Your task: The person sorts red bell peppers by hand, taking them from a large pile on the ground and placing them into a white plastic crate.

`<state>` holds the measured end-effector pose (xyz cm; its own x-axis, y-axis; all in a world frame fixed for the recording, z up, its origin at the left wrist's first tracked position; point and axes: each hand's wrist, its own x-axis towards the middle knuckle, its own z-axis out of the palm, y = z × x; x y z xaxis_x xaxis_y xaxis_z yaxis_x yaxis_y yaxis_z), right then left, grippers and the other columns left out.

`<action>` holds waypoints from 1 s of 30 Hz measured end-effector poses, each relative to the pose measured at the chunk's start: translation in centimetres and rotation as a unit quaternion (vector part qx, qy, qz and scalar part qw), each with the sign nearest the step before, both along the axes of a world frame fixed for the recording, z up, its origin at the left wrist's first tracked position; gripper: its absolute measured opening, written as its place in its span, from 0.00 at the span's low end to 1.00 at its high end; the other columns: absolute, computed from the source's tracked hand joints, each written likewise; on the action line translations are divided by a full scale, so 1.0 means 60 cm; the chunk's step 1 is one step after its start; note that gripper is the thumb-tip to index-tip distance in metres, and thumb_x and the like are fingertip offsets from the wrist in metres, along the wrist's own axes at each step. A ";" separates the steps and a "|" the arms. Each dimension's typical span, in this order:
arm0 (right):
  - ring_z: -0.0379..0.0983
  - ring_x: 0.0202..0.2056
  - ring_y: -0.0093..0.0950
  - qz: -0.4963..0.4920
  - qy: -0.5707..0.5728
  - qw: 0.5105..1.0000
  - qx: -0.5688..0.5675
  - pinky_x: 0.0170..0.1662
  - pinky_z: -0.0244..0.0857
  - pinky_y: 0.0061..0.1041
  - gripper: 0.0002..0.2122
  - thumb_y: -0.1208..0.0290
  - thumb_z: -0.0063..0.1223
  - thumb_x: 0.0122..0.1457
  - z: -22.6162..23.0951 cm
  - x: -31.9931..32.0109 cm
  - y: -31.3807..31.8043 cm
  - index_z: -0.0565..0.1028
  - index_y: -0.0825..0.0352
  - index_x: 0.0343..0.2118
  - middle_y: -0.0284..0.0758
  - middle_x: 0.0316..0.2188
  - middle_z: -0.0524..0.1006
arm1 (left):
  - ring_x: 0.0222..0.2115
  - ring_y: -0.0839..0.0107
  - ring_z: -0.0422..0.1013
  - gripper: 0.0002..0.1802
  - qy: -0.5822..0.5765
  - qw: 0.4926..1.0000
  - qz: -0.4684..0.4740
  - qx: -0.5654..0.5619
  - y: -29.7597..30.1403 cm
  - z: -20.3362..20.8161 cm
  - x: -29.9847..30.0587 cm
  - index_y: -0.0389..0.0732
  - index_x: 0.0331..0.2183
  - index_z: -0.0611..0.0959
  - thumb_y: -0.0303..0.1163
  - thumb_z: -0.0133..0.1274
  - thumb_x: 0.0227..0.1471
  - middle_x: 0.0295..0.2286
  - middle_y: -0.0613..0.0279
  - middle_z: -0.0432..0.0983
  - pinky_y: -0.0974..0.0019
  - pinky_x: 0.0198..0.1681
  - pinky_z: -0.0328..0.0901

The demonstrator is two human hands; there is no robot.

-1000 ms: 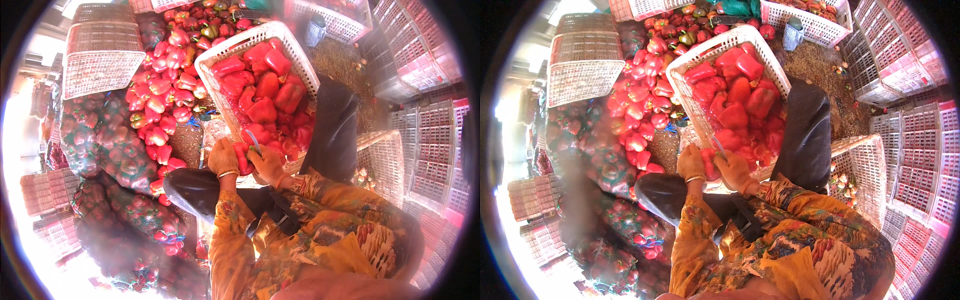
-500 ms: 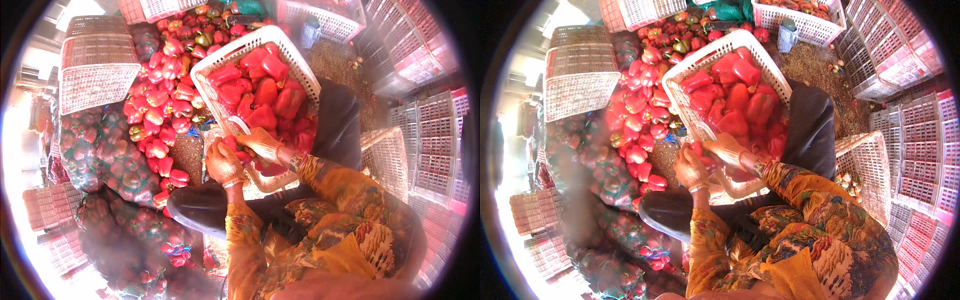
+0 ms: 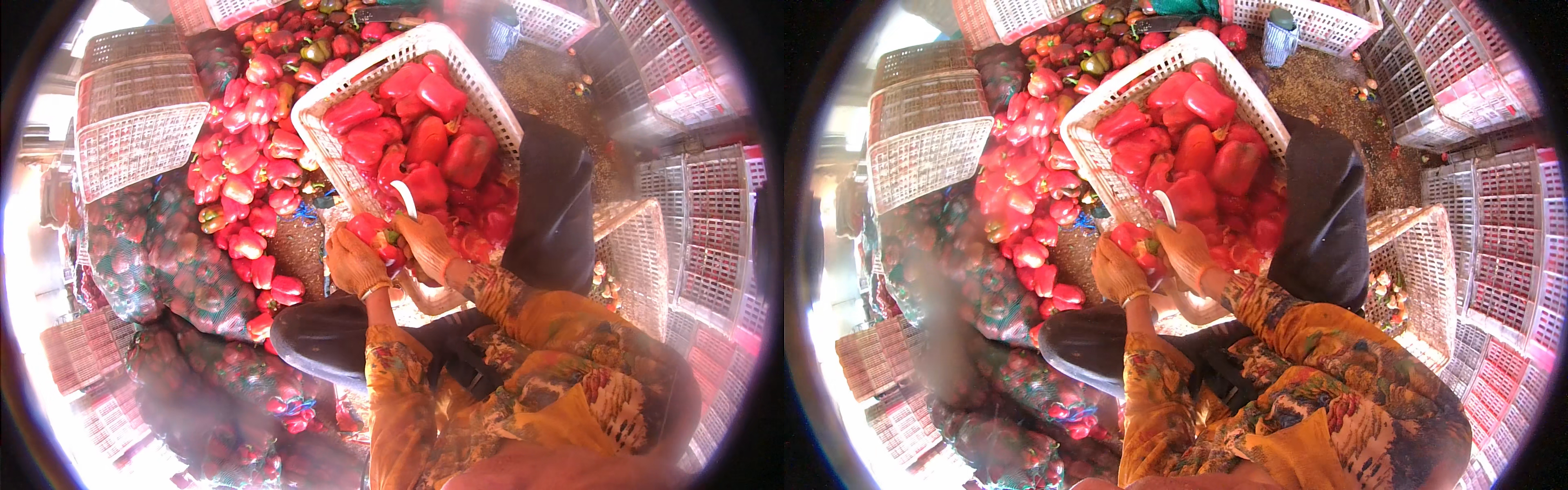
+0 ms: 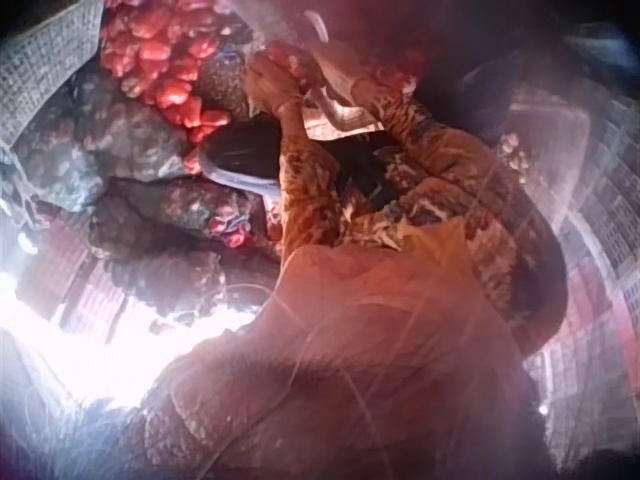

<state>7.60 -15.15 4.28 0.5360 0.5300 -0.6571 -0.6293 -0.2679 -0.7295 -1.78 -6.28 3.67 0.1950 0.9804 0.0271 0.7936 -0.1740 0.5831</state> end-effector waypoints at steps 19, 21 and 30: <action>0.75 0.25 0.35 -0.205 -0.428 0.858 -0.198 0.31 0.65 0.38 0.21 0.53 0.47 0.64 -0.049 0.086 0.019 0.77 0.71 0.31 0.42 0.20 0.76 | 0.48 0.40 0.70 0.33 -0.075 0.997 0.019 -0.010 -0.009 -0.017 -0.014 0.43 0.53 0.78 0.57 0.36 0.63 0.48 0.42 0.75 0.46 0.52 0.63; 0.75 0.30 0.51 -0.102 -0.455 0.884 -0.037 0.33 0.67 0.44 0.19 0.52 0.47 0.64 -0.008 0.120 -0.024 0.78 0.66 0.35 0.48 0.23 0.77 | 0.53 0.40 0.67 0.38 -0.106 0.991 -0.064 -0.043 -0.004 -0.038 -0.021 0.39 0.59 0.71 0.60 0.38 0.62 0.52 0.37 0.71 0.46 0.57 0.60; 0.75 0.25 0.38 -0.013 -0.565 0.791 -0.234 0.29 0.65 0.36 0.14 0.58 0.56 0.62 0.307 0.144 -0.403 0.78 0.67 0.34 0.41 0.24 0.78 | 0.32 0.68 0.77 0.24 -0.470 0.830 -0.056 -0.296 0.007 -0.017 -0.090 0.34 0.48 0.76 0.23 0.62 0.47 0.37 0.58 0.79 0.66 0.34 0.73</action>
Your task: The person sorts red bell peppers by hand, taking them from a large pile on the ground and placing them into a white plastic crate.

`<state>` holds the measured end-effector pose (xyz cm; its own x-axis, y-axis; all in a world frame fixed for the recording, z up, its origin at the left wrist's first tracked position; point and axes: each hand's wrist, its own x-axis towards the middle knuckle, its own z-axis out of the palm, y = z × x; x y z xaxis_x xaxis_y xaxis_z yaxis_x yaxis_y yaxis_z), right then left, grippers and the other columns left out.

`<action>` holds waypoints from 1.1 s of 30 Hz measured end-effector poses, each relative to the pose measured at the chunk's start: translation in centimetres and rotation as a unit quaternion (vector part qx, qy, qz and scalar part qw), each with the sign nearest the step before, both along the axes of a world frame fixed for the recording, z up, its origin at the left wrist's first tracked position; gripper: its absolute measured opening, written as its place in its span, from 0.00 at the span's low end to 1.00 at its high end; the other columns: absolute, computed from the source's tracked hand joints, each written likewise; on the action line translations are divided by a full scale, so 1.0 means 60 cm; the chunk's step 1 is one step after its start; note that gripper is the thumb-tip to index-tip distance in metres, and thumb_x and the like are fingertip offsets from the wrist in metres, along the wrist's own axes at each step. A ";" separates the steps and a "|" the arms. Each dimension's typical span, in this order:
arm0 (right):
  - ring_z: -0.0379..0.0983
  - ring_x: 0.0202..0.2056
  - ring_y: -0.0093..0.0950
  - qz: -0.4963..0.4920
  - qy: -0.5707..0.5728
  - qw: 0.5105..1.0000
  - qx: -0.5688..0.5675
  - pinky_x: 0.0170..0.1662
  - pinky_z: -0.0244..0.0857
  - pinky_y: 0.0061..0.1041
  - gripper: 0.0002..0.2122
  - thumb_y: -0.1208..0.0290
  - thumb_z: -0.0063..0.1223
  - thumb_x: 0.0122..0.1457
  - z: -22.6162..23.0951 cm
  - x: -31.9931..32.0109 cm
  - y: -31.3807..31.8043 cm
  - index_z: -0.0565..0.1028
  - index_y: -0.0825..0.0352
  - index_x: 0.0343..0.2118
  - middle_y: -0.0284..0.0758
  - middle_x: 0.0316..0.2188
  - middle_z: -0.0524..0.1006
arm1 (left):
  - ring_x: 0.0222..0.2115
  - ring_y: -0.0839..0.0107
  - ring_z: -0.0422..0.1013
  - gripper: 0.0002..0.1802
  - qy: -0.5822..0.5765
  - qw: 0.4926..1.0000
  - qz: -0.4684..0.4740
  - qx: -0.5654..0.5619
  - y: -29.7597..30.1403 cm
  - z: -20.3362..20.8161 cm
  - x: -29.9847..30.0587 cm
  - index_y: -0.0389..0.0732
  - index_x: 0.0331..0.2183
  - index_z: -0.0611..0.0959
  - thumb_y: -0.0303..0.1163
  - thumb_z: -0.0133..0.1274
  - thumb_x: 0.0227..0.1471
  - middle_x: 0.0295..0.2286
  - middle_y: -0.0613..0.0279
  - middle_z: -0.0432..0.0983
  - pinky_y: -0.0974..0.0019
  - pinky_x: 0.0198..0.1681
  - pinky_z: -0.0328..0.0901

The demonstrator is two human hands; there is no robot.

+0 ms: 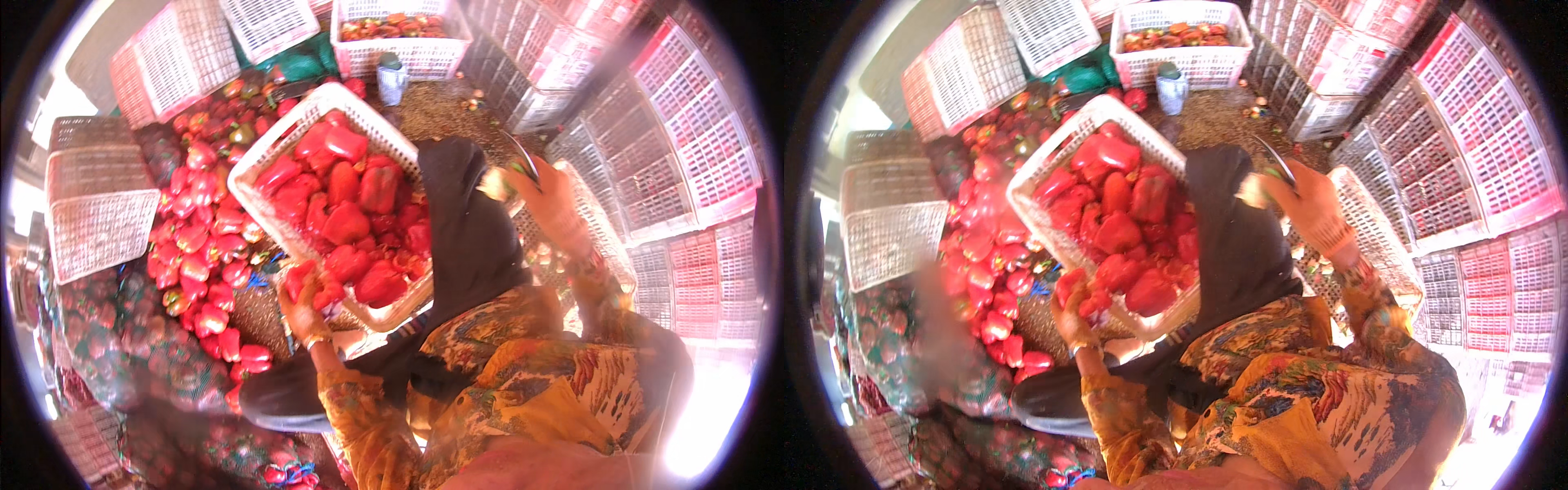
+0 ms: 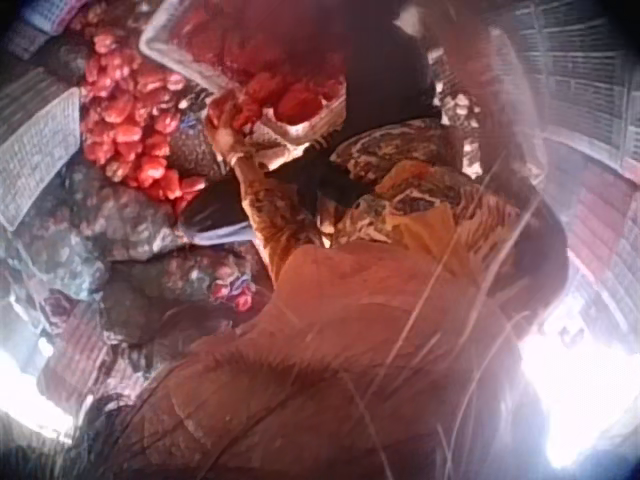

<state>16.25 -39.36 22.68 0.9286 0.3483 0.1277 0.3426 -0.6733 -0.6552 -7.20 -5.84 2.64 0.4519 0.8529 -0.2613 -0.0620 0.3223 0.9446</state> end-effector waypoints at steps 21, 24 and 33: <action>0.76 0.34 0.50 0.060 0.185 0.976 0.094 0.38 0.68 0.47 0.20 0.49 0.47 0.63 -0.310 0.061 0.271 0.79 0.64 0.36 0.49 0.31 0.80 | 0.49 0.44 0.71 0.34 0.261 0.822 -0.344 0.370 -0.205 -0.044 0.210 0.39 0.56 0.71 0.42 0.59 0.50 0.47 0.41 0.75 0.52 0.53 0.66; 0.75 0.36 0.54 0.113 0.193 0.974 -0.032 0.40 0.67 0.50 0.20 0.49 0.43 0.64 -0.390 0.012 0.312 0.78 0.63 0.35 0.51 0.31 0.79 | 0.44 0.52 0.75 0.21 0.217 0.872 -0.351 0.261 -0.163 0.007 0.170 0.38 0.48 0.81 0.37 0.57 0.54 0.42 0.46 0.79 0.55 0.48 0.68; 0.76 0.35 0.51 0.185 0.127 0.961 -0.159 0.39 0.68 0.49 0.16 0.54 0.46 0.65 -0.390 -0.032 0.318 0.77 0.63 0.35 0.48 0.29 0.79 | 0.25 0.74 0.72 0.11 0.095 0.936 0.336 -0.051 0.059 -0.001 0.053 0.39 0.33 0.83 0.36 0.56 0.54 0.27 0.65 0.76 0.70 0.28 0.68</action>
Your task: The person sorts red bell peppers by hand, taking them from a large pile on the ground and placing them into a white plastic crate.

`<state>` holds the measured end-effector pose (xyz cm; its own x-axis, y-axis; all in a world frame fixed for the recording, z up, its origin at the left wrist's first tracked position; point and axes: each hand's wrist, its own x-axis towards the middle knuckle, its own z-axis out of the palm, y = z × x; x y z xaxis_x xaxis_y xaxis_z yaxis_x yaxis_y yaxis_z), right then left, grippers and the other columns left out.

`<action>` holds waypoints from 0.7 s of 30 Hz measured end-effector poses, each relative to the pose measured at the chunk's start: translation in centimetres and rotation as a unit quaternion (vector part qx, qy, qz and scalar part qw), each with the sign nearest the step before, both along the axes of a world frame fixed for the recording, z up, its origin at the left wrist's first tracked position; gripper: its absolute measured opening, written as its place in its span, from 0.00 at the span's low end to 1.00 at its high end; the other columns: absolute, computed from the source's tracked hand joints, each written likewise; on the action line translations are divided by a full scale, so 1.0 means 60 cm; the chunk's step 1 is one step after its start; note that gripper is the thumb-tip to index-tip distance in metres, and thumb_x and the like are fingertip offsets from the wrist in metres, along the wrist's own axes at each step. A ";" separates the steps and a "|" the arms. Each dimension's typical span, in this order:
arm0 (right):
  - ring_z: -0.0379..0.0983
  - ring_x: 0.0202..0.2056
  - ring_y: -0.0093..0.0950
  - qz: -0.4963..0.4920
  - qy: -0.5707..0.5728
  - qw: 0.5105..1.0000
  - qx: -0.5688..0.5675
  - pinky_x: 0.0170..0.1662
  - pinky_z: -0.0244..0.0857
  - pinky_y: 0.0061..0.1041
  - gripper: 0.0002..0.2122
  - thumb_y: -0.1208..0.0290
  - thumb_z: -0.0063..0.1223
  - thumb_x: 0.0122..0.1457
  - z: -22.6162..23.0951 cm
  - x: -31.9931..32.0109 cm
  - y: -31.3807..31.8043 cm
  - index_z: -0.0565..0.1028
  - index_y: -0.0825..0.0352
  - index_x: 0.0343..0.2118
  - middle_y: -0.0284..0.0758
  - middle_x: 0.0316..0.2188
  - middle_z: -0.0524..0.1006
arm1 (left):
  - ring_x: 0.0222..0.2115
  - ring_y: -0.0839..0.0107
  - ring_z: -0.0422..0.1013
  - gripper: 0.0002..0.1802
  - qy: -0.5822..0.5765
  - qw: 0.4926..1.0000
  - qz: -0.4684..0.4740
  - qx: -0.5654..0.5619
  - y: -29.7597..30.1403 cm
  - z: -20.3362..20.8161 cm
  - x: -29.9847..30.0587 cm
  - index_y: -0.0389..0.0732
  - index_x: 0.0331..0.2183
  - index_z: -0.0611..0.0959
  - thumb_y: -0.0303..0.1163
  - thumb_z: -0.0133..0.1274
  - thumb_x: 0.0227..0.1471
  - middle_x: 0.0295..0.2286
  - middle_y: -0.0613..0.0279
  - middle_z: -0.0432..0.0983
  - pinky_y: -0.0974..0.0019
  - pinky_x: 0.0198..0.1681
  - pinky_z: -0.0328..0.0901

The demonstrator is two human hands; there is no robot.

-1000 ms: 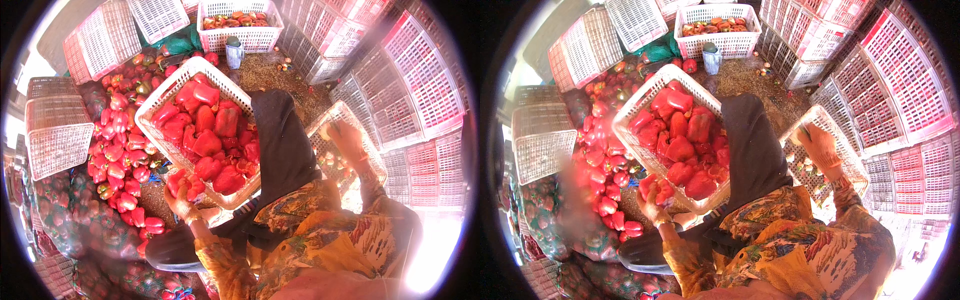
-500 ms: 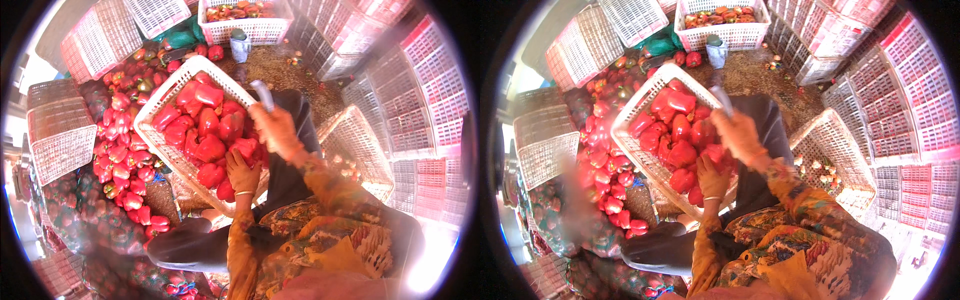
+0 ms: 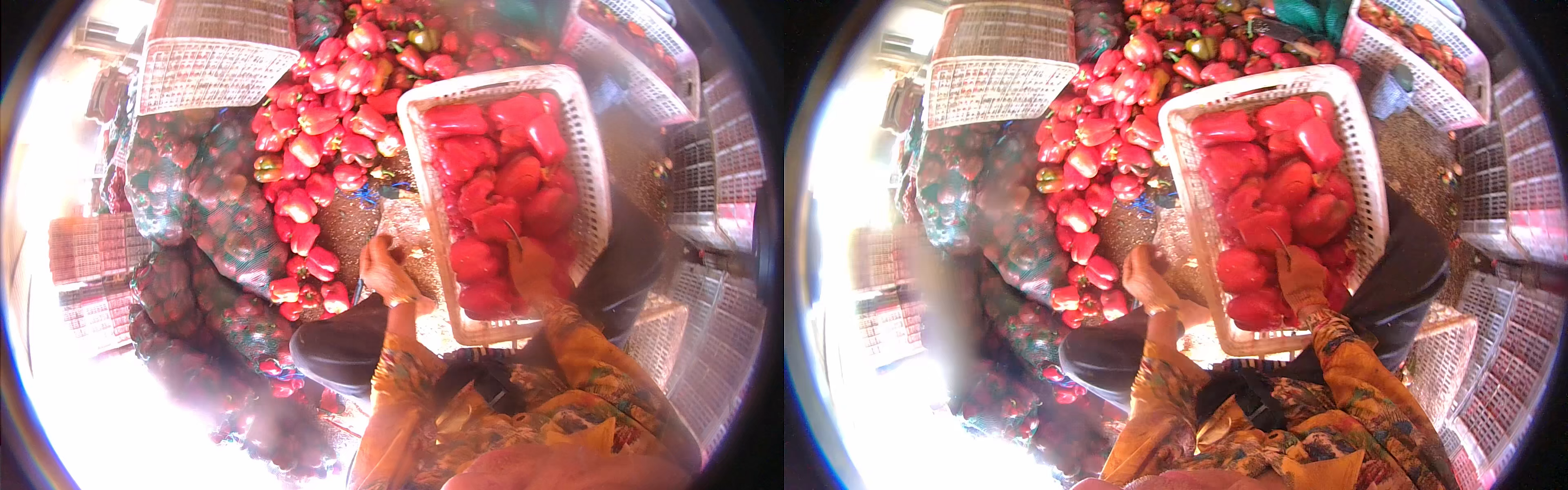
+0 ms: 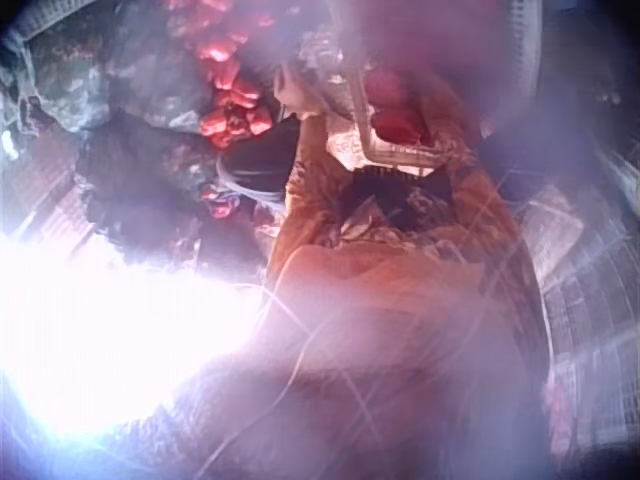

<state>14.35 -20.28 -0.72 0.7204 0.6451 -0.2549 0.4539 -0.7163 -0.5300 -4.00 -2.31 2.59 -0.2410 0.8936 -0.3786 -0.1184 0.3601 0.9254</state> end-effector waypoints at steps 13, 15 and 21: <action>0.73 0.24 0.49 0.024 -0.084 0.992 0.093 0.27 0.65 0.44 0.07 0.66 0.52 0.61 -0.055 -0.023 0.030 0.77 0.64 0.31 0.45 0.22 0.75 | 0.65 0.53 0.54 0.67 0.476 0.879 -0.034 0.000 0.527 -0.371 -0.375 0.40 0.69 0.49 0.47 0.71 0.36 0.66 0.46 0.52 0.51 0.64 0.55; 0.73 0.22 0.49 0.012 -0.117 0.990 0.071 0.26 0.64 0.45 0.07 0.67 0.53 0.60 -0.056 -0.019 0.023 0.76 0.64 0.30 0.45 0.20 0.74 | 0.60 0.54 0.60 0.63 0.292 0.954 -0.065 -0.007 0.543 -0.384 -0.347 0.37 0.67 0.53 0.37 0.72 0.36 0.62 0.48 0.58 0.53 0.61 0.59; 0.74 0.24 0.49 0.006 -0.108 0.994 0.023 0.27 0.65 0.46 0.08 0.65 0.52 0.59 -0.100 -0.014 -0.019 0.76 0.65 0.30 0.46 0.21 0.75 | 0.42 0.56 0.73 0.53 0.419 0.906 -0.046 -0.035 0.501 -0.320 -0.278 0.38 0.59 0.67 0.40 0.71 0.30 0.47 0.50 0.74 0.55 0.45 0.70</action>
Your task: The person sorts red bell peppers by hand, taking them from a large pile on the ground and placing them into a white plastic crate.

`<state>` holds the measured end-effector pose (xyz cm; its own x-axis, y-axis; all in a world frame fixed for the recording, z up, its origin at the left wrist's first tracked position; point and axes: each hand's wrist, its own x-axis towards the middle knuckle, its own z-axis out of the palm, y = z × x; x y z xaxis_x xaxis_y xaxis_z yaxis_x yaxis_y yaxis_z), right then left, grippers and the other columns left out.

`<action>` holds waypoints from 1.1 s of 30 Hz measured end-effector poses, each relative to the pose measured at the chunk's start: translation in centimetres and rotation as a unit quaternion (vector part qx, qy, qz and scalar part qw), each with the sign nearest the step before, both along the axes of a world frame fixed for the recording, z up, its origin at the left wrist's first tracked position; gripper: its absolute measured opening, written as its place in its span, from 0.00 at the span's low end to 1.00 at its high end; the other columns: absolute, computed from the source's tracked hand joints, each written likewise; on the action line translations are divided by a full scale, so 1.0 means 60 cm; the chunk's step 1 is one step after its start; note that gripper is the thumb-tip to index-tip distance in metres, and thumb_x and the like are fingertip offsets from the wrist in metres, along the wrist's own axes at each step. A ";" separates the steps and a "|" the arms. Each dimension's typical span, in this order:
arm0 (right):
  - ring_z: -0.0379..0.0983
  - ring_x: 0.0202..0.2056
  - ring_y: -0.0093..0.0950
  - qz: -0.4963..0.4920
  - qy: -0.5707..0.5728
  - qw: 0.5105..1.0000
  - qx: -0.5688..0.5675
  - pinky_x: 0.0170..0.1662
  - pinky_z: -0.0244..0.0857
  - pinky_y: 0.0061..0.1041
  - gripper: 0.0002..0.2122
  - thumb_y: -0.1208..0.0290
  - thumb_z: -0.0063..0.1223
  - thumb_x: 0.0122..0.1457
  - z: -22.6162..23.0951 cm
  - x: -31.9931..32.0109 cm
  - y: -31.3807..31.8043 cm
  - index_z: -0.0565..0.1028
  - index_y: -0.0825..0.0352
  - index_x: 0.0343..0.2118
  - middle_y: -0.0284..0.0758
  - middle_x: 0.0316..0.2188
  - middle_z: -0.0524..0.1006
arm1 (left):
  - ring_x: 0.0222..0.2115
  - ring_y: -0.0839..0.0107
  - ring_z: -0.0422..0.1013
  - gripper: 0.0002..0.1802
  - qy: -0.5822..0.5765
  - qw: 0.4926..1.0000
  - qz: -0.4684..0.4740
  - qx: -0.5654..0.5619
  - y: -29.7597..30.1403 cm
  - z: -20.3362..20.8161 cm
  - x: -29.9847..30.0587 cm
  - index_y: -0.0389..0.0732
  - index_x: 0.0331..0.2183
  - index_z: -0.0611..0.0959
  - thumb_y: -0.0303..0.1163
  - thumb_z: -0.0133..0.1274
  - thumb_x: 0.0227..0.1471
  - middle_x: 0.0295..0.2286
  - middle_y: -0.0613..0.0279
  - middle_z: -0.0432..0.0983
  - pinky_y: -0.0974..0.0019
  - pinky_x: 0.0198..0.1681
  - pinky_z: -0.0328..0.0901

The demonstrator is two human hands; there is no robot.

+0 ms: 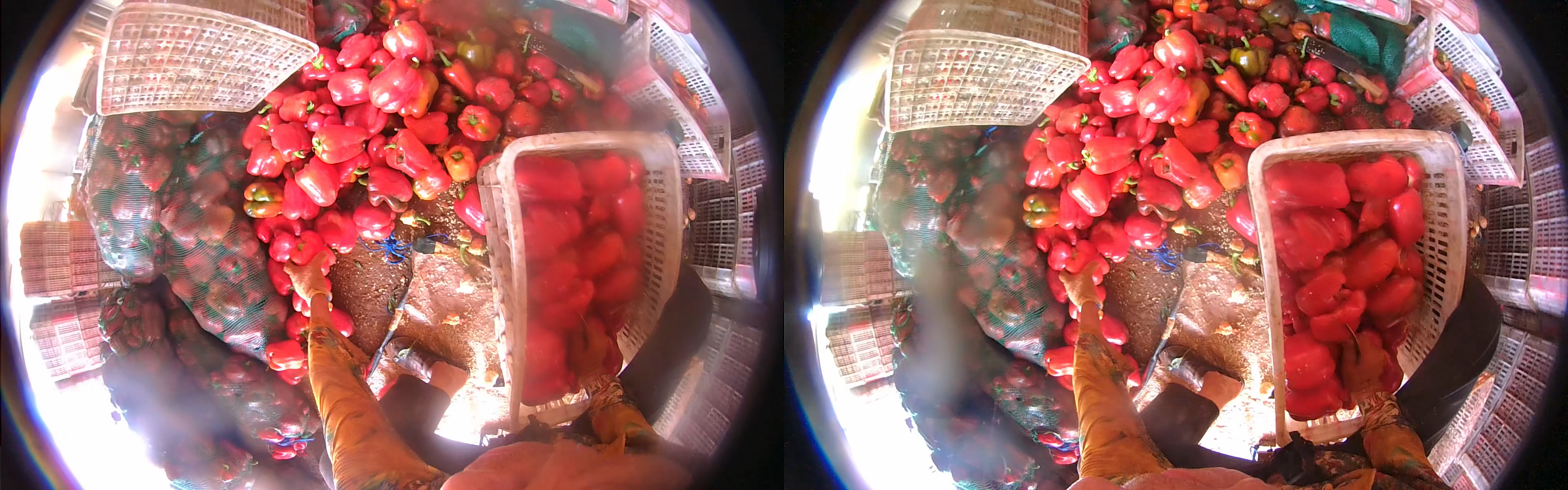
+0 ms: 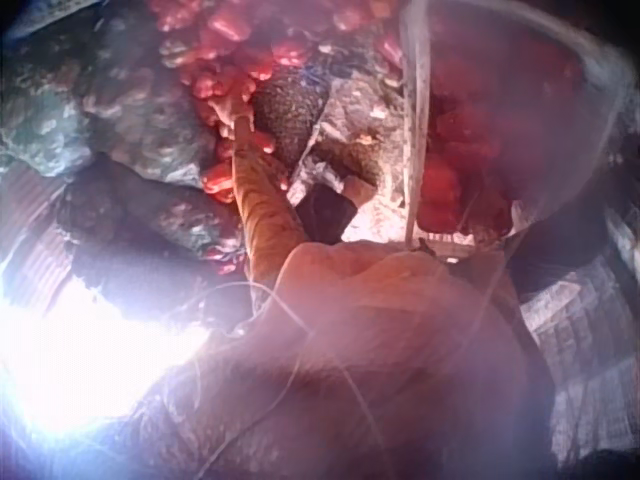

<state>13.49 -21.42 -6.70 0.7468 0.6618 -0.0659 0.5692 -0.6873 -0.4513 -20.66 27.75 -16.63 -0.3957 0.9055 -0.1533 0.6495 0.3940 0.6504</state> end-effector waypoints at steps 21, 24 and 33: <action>0.77 0.28 0.45 0.235 0.161 0.920 0.268 0.29 0.67 0.38 0.08 0.66 0.52 0.65 0.407 -0.112 0.047 0.76 0.66 0.36 0.46 0.24 0.76 | 0.58 0.55 0.63 0.44 -0.813 0.555 -0.163 0.065 -0.607 0.404 0.226 0.45 0.61 0.64 0.41 0.62 0.43 0.57 0.55 0.65 0.48 0.63 0.58; 0.76 0.28 0.48 0.270 0.098 0.934 0.214 0.28 0.67 0.41 0.10 0.63 0.50 0.65 0.418 -0.099 0.009 0.75 0.66 0.35 0.46 0.23 0.76 | 0.58 0.55 0.63 0.52 -0.802 0.558 -0.208 0.055 -0.660 0.442 0.252 0.44 0.65 0.59 0.36 0.63 0.40 0.58 0.54 0.64 0.50 0.63 0.57; 0.76 0.26 0.41 0.243 0.049 0.957 0.153 0.25 0.67 0.40 0.08 0.63 0.49 0.64 0.402 -0.124 -0.086 0.75 0.63 0.37 0.40 0.25 0.74 | 0.55 0.53 0.66 0.49 -0.798 0.568 -0.200 0.024 -0.729 0.445 0.271 0.45 0.63 0.61 0.33 0.63 0.40 0.56 0.54 0.66 0.47 0.60 0.62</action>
